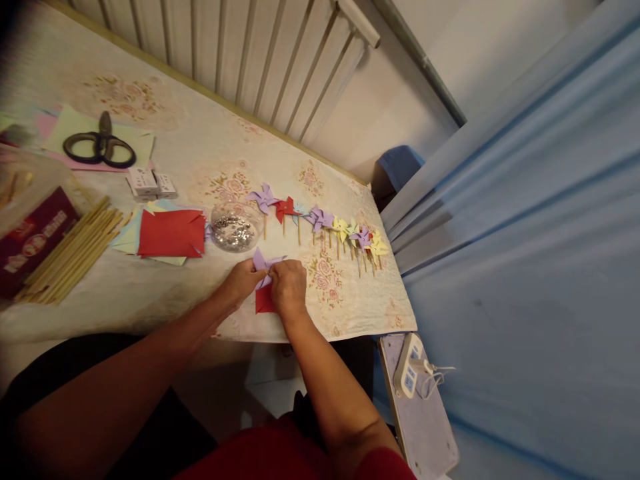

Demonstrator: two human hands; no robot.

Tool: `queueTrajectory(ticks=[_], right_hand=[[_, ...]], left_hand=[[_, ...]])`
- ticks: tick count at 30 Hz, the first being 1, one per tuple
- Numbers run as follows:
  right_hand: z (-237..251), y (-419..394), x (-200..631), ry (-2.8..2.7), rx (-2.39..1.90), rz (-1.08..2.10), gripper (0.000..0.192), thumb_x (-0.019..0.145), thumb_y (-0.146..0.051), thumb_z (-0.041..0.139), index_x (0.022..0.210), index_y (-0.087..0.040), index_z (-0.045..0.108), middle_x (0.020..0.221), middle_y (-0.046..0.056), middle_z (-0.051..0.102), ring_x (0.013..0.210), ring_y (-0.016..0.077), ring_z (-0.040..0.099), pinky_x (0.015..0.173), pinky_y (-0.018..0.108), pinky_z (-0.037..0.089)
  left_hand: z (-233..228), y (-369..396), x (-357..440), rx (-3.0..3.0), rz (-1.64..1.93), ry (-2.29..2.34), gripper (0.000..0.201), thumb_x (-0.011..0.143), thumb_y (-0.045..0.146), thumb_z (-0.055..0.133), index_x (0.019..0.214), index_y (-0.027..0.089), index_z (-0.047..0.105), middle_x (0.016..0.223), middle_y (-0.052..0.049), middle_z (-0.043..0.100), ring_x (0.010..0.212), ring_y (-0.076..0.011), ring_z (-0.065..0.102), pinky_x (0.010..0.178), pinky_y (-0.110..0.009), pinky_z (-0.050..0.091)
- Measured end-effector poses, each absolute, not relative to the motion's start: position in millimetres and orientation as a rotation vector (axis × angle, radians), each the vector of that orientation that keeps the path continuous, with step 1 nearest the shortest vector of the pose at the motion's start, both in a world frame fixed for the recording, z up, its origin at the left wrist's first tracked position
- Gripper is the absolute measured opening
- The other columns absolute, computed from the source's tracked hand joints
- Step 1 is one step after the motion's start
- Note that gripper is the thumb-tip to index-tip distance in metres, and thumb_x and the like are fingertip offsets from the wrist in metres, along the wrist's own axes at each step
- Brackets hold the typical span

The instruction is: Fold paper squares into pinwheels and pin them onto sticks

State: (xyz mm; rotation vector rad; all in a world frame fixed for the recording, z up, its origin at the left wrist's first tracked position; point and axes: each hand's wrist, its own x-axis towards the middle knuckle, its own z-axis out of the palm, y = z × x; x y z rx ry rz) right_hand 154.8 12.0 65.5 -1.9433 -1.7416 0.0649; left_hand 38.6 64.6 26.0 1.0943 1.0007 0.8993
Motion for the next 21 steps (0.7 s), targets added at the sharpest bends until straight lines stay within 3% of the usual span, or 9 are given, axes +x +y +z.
queueTrajectory(ticks=[6,12,18,21], right_hand=[[59.3,19.3,162.6,-1.513,-1.994,0.443,0.018,0.083,-0.015,0.061,0.066,-0.021,0.063,0.065,-0.003,0.063,0.066,0.0153,0.054,0.069,0.026,0.042],[70.4,19.3,160.2,-1.763,-1.93,0.209,0.017,0.08,-0.012,0.064,0.065,-0.02,0.064,0.075,0.003,0.067,0.085,0.0197,0.058,0.085,0.031,0.043],[63.5,20.6,158.4,-1.382,-1.99,0.599,0.016,0.081,-0.017,0.062,0.065,-0.02,0.062,0.064,-0.004,0.06,0.064,0.0143,0.053,0.064,0.025,0.041],[63.0,20.3,159.0,-1.488,-1.981,0.469,0.017,0.079,-0.016,0.063,0.063,-0.02,0.061,0.065,-0.003,0.061,0.068,0.0151,0.054,0.071,0.026,0.042]], left_hand=[[24.4,65.3,38.4,1.164,0.847,1.052,0.017,0.067,0.025,0.065,0.078,0.014,0.07,0.069,-0.003,0.069,0.077,-0.0214,0.063,0.068,-0.028,0.049],[22.6,65.9,39.3,1.152,0.864,1.028,0.016,0.068,0.025,0.064,0.077,0.014,0.071,0.069,-0.004,0.07,0.077,-0.0215,0.063,0.067,-0.028,0.049],[26.2,65.0,37.8,1.13,0.868,1.055,0.016,0.067,0.025,0.066,0.077,0.013,0.07,0.07,-0.003,0.07,0.073,-0.0198,0.061,0.064,-0.027,0.047],[27.3,64.6,37.7,1.119,0.869,1.06,0.015,0.067,0.024,0.067,0.077,0.013,0.07,0.069,-0.003,0.069,0.072,-0.0198,0.06,0.064,-0.027,0.046]])
